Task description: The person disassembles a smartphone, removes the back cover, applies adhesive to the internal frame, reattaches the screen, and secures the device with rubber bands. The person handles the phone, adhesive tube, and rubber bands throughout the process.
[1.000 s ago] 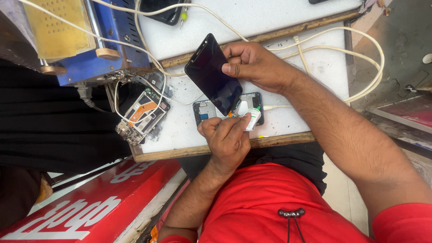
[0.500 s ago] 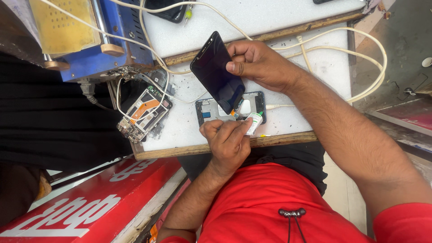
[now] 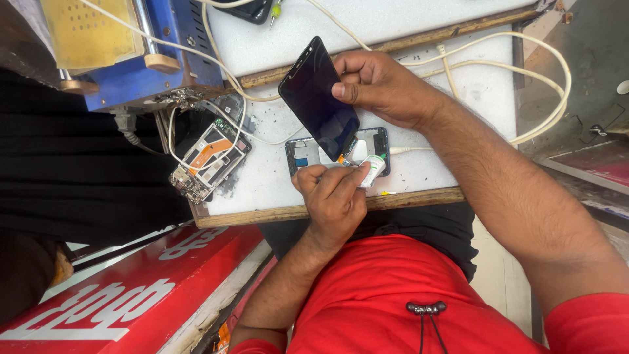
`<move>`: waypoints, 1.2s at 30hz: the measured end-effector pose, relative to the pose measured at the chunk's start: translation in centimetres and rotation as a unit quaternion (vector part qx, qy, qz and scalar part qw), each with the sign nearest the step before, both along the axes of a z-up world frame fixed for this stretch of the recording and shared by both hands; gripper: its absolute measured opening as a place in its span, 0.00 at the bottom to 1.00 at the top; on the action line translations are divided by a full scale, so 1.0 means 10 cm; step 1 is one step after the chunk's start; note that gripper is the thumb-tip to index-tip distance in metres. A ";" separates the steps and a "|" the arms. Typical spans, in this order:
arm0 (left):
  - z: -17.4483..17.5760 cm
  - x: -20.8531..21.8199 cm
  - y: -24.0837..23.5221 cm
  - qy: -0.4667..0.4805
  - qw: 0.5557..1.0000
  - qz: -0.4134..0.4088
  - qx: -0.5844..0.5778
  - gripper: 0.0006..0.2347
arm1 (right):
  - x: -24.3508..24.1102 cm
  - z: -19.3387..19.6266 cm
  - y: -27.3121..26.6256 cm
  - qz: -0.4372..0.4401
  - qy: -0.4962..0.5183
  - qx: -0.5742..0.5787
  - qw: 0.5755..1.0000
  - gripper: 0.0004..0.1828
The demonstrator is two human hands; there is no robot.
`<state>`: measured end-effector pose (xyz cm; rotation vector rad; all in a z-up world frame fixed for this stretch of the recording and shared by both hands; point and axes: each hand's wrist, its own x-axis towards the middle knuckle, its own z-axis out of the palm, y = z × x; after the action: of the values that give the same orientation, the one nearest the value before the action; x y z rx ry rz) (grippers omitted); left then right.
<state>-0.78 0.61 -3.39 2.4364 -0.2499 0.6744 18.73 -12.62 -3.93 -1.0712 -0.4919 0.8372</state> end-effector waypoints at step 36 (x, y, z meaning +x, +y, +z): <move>-0.05 -0.21 0.15 0.028 0.997 -0.058 -0.037 0.16 | 0.00 0.02 -0.01 -0.004 0.000 0.005 1.000 0.17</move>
<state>-2.89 2.14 -3.84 2.3462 -0.3353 0.5534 18.68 -12.73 -3.77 -1.0644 -0.4913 0.8270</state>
